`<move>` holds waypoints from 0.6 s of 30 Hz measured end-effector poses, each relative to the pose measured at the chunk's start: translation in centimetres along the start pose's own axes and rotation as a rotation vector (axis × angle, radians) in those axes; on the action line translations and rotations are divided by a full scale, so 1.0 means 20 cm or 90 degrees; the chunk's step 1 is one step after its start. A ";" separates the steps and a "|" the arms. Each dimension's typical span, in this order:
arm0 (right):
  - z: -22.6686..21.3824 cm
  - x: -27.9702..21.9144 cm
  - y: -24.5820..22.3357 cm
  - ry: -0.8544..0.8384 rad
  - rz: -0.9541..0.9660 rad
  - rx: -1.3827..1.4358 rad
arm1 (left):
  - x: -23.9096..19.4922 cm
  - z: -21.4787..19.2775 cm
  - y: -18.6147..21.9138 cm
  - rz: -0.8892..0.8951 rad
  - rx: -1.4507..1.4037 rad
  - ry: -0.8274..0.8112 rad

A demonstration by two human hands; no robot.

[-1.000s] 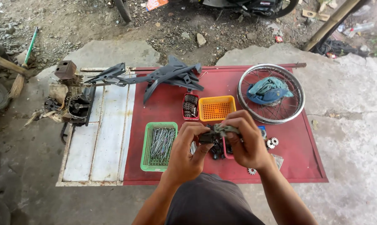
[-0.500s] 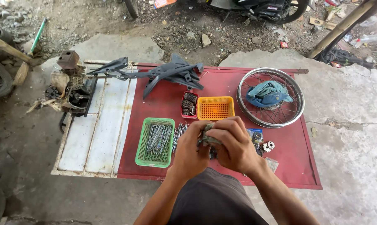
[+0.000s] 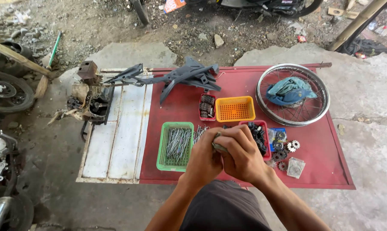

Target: The person wipes metal rods and small black mechanical parts with a cloth at a workbench. They handle the items one by one, wiping them and placing them back into baskets or on the table.

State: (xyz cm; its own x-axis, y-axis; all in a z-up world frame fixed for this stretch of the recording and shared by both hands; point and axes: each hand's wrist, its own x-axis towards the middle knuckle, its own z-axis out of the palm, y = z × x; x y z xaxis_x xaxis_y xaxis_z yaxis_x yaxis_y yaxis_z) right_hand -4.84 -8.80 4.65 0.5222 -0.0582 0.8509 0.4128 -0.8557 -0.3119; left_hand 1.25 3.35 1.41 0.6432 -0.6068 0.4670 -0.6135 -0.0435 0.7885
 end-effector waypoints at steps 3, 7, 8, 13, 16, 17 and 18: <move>-0.03 -0.05 0.05 -0.005 0.017 0.035 | 0.01 -0.04 0.05 0.001 -0.025 0.014; -0.07 -0.07 0.07 -0.006 0.015 0.031 | -0.01 0.03 0.07 -0.011 -0.029 0.014; -0.09 -0.07 0.07 -0.011 -0.002 0.011 | 0.00 0.06 0.08 -0.014 -0.026 0.014; -0.20 -0.08 0.14 -0.025 0.006 0.019 | 0.01 0.14 0.11 -0.005 -0.075 0.045; -0.23 -0.08 0.14 -0.031 0.011 0.022 | 0.00 0.19 0.12 -0.010 -0.063 0.055; -0.23 -0.08 0.14 -0.033 0.000 0.020 | 0.00 0.22 0.11 -0.005 -0.062 0.051; -0.23 -0.09 0.14 -0.034 -0.010 0.018 | 0.00 0.24 0.10 0.000 -0.061 0.047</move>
State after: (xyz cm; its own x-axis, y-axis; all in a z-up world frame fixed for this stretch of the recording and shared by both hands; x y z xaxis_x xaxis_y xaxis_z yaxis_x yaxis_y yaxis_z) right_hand -8.01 -13.56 4.27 0.5543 -0.0157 0.8321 0.4422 -0.8414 -0.3105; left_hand -2.21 -0.53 0.95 0.6775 -0.5460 0.4928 -0.5696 0.0343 0.8212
